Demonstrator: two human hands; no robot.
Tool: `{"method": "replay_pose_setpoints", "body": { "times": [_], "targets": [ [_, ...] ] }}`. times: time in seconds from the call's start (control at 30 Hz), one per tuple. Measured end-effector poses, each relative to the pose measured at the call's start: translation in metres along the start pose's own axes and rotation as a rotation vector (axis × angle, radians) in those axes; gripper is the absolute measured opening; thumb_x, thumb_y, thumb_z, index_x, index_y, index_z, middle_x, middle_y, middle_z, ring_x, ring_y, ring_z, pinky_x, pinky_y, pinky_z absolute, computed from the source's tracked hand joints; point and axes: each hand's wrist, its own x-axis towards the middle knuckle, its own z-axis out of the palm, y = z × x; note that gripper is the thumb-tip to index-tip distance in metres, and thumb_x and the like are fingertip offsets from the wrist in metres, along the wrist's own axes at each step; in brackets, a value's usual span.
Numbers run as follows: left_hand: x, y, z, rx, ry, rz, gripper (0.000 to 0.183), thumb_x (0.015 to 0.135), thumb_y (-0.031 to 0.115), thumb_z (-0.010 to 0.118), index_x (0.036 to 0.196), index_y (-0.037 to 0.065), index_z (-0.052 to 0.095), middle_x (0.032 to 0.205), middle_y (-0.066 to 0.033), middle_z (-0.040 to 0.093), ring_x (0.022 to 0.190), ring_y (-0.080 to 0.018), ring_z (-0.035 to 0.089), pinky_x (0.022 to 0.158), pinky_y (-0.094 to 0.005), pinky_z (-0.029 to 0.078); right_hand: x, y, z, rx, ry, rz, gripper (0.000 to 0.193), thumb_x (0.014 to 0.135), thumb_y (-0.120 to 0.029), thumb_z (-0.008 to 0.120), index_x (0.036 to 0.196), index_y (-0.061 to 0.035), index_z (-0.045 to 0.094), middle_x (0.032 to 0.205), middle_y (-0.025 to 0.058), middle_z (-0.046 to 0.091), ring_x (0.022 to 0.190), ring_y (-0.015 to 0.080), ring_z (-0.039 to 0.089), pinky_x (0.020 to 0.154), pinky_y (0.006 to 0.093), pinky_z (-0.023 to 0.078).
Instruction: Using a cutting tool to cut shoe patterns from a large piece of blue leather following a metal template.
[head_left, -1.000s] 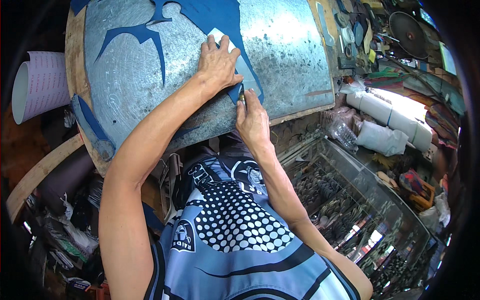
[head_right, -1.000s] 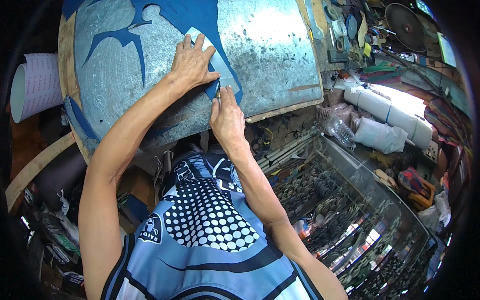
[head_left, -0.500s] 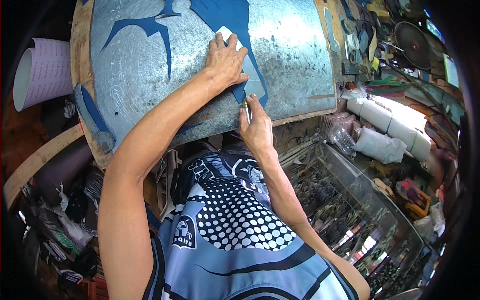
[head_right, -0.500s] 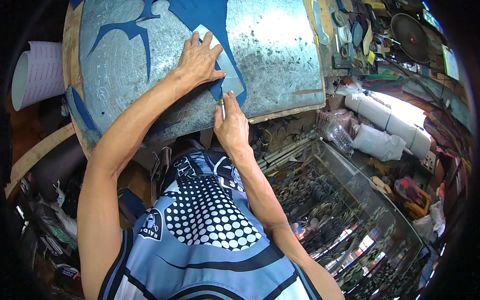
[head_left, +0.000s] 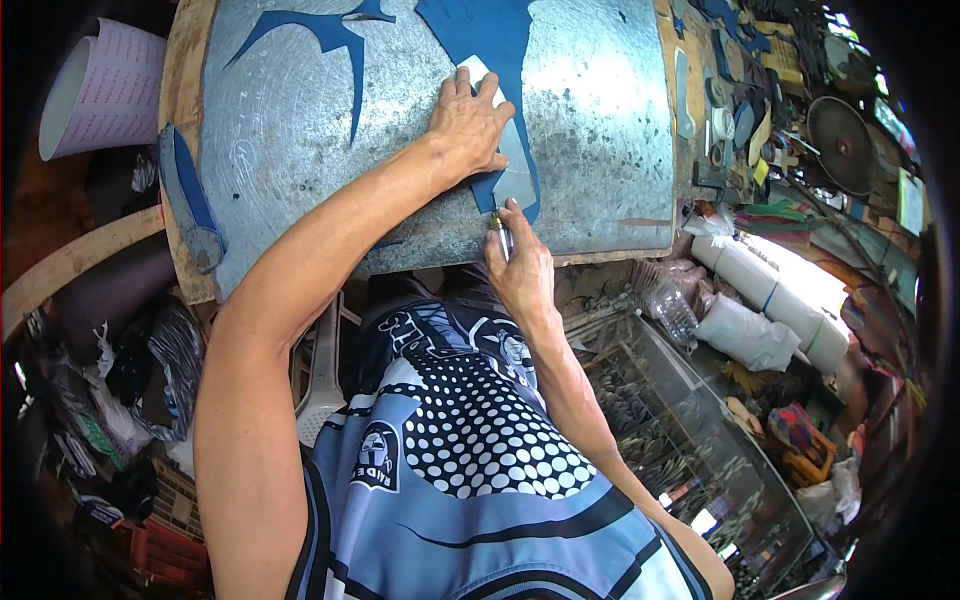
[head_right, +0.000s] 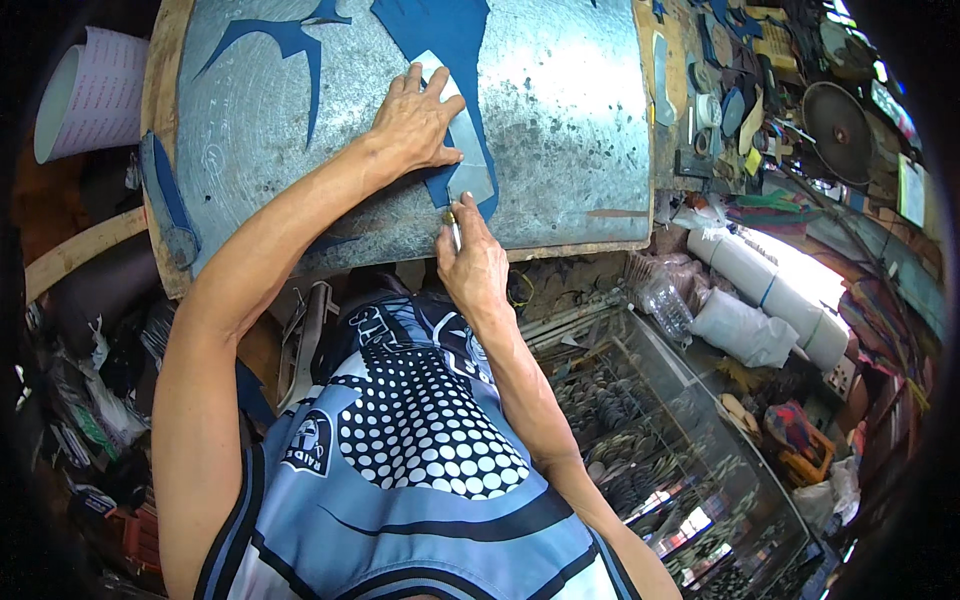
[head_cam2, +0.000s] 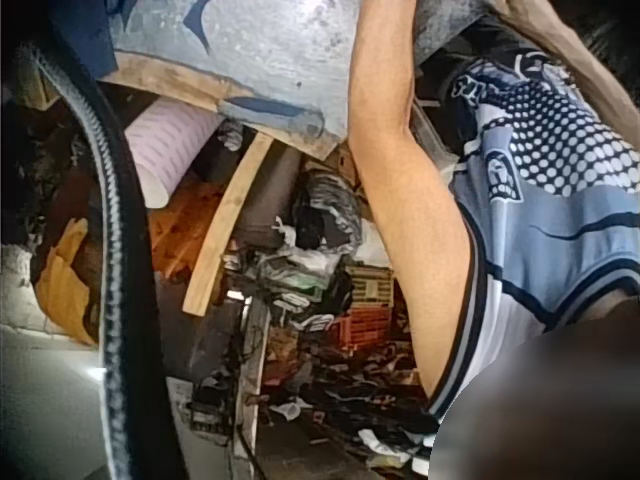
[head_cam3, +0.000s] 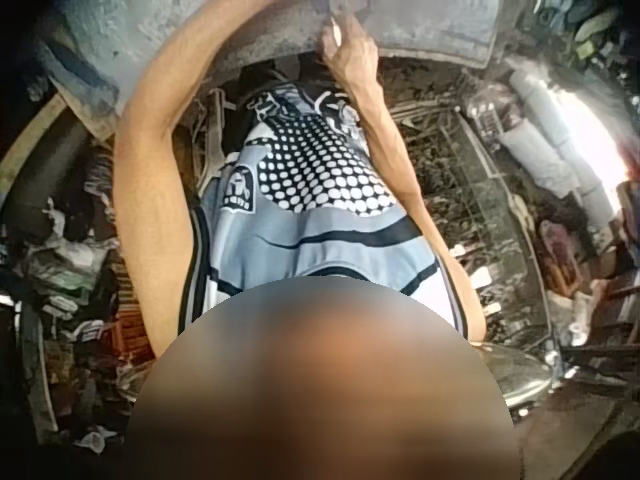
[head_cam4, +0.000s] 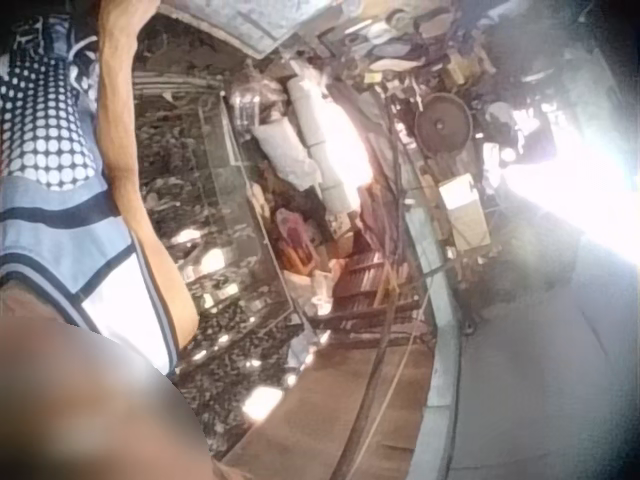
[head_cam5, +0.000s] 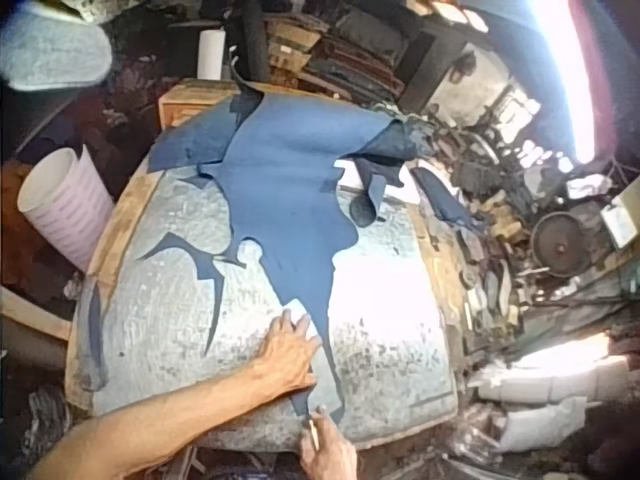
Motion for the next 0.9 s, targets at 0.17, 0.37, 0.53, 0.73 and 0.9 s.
{"method": "replay_pose_setpoints", "body": {
  "times": [0.17,0.37,0.53,0.73,0.9],
  "targets": [
    [-0.001,0.001,0.0,-0.016,0.015,-0.019,0.073,0.067,0.05,0.084,0.126,0.014,0.064,0.148,-0.0241,0.041,0.138,-0.0513,0.035,0.111,-0.0575,0.035,0.002,0.007,-0.006,-0.018,-0.02,-0.064,0.034,0.091,-0.015,0.06,0.123,-0.0011,0.059,0.137,0.0235,0.056,0.109,0.043,0.063,0.091,0.0464,0.053],
    [-0.001,0.001,0.0,-0.019,-0.014,-0.036,0.074,0.067,0.05,0.084,0.127,0.014,0.064,0.149,-0.0222,0.04,0.139,-0.0504,0.034,0.111,-0.0573,0.035,0.008,0.014,-0.019,-0.068,-0.102,-0.127,0.031,0.091,-0.014,0.06,0.12,-0.0034,0.06,0.136,0.021,0.057,0.105,0.0422,0.065,0.088,0.0472,0.054],
    [-0.002,0.004,0.001,0.037,0.028,-0.023,0.071,0.068,0.05,0.083,0.126,0.014,0.064,0.147,-0.0209,0.042,0.138,-0.0465,0.037,0.112,-0.056,0.033,0.012,0.02,-0.03,-0.103,-0.189,-0.176,0.032,0.09,-0.013,0.06,0.121,-0.0039,0.058,0.135,0.02,0.058,0.104,0.0411,0.066,0.086,0.0464,0.055],
    [-0.004,0.019,-0.004,0.136,0.024,-0.081,0.066,0.069,0.049,0.083,0.123,0.015,0.066,0.133,-0.0174,0.054,0.13,-0.0363,0.047,0.112,-0.0527,0.031,0.019,0.032,-0.043,-0.118,-0.273,-0.278,0.033,0.089,-0.013,0.06,0.121,-0.0047,0.058,0.136,0.0156,0.059,0.104,0.0392,0.066,0.085,0.0461,0.056],
    [-0.006,0.037,-0.002,0.255,-0.075,-0.128,0.071,0.069,0.054,0.082,0.123,0.011,0.065,0.127,-0.0178,0.056,0.125,-0.0358,0.05,0.113,-0.0511,0.028,0.025,0.042,-0.048,-0.147,-0.296,-0.335,0.035,0.09,-0.015,0.06,0.124,-0.0061,0.058,0.139,0.0148,0.057,0.107,0.0386,0.065,0.086,0.0461,0.055]
  ]
}}
